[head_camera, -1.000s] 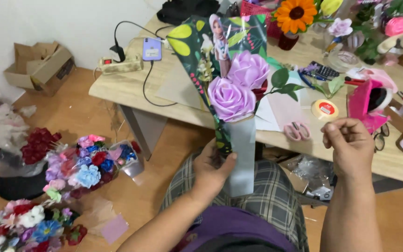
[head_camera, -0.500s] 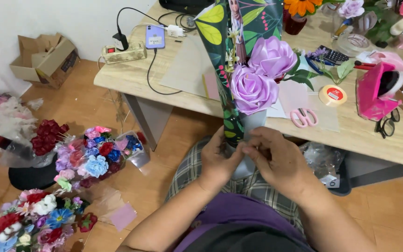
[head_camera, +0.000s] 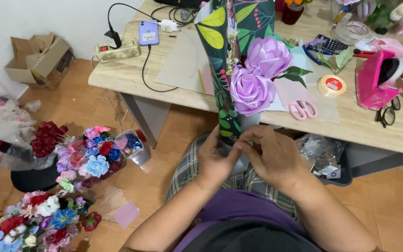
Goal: Wrapping a bouquet of artificial flowers with multiple layers of decorative paper and securing it with tape.
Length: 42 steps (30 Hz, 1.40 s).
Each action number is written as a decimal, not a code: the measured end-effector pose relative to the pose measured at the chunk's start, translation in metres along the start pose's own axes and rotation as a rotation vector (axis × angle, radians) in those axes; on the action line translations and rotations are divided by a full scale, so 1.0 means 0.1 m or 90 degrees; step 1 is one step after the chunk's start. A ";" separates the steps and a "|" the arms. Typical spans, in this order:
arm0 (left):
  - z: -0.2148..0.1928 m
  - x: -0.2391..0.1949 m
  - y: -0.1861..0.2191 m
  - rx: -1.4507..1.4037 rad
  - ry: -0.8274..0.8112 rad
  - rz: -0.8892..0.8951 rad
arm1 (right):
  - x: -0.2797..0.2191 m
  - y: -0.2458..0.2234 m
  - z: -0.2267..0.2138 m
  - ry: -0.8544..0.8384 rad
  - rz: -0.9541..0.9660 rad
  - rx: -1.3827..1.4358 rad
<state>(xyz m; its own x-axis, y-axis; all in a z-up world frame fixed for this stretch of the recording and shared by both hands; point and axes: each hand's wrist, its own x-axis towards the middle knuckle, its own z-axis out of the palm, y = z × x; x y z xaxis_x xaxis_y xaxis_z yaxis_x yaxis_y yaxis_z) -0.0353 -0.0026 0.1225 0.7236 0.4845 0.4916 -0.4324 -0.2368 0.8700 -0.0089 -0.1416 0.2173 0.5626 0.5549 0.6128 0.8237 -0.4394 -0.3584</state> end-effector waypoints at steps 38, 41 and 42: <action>0.05 -0.05 -0.12 -0.133 -0.005 0.092 | -0.12 0.02 -0.09 0.024 0.313 -0.131; 0.06 -0.11 -0.19 -0.189 -0.029 0.054 | -0.17 0.11 -0.03 0.091 0.293 -0.042; 0.07 -0.13 -0.24 -0.231 -0.041 0.031 | -0.17 0.13 -0.02 0.137 0.274 0.036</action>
<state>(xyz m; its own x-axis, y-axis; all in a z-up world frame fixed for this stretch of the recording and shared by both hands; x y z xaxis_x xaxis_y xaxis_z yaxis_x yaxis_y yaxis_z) -0.0307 -0.0090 0.0961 0.7245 0.4236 0.5437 -0.6216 0.0608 0.7809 -0.0076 -0.1584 0.2034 0.8310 0.1694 0.5298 0.5247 -0.5550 -0.6455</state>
